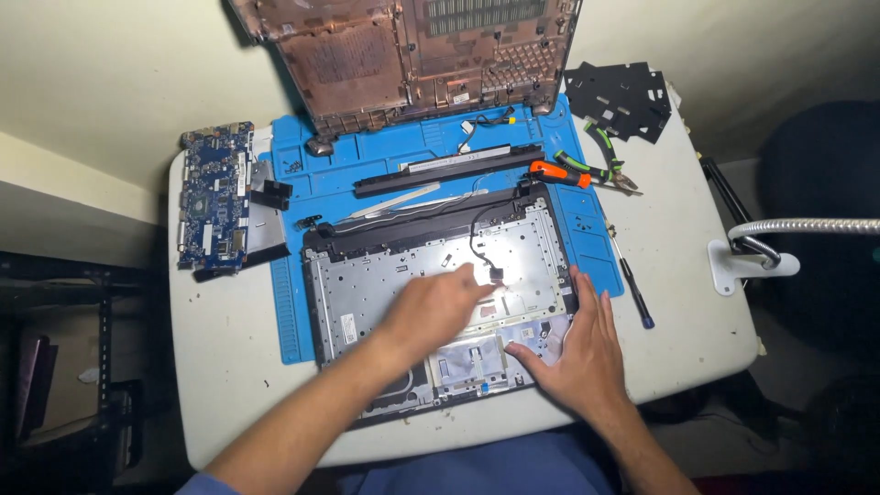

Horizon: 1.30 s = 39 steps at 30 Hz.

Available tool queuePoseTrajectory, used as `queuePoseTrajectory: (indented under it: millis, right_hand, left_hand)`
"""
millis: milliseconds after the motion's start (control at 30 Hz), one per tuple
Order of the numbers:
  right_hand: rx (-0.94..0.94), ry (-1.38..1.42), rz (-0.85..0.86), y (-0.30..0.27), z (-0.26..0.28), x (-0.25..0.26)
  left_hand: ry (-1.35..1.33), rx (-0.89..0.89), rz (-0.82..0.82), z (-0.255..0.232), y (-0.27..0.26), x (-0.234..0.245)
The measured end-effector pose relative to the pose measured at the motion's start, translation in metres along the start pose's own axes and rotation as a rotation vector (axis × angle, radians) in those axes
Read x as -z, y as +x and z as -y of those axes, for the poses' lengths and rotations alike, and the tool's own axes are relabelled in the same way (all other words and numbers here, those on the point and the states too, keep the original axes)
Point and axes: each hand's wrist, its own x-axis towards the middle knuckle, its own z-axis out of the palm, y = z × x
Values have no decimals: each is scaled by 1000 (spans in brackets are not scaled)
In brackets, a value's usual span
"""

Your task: The person cleans the interior metal chassis of a disassembled laptop using a white brush. They systematically sweep dust and debris from the surface, moving the brush across various sections of the frame while other components and tools rest on the blue mat nearby.

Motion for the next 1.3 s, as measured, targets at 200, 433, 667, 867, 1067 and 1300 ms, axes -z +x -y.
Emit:
queuePoseTrajectory:
  millis: [200,433,667,867,1067,1300]
  right_hand:
    - [-16,92,-76,-7,0,-3]
    - [37,132,-138,-8,-5,-7]
    - [6,141,-81,-6,-5,-7]
    - [9,137,-100,-6,-4,-3]
    - [26,60,-75,-2,-3,-1]
    - [50,30,-69,-4,-8,-4]
  left_hand:
    - [-49,14,32,-11,1,-9]
    - [72,-89,57,-20,10,-5]
    - [23,-24,-226,-1,21,5]
    - [162,76,-64,5,31,7]
    - [11,-32,12,10,40,-4]
    - [81,-80,-135,25,42,0]
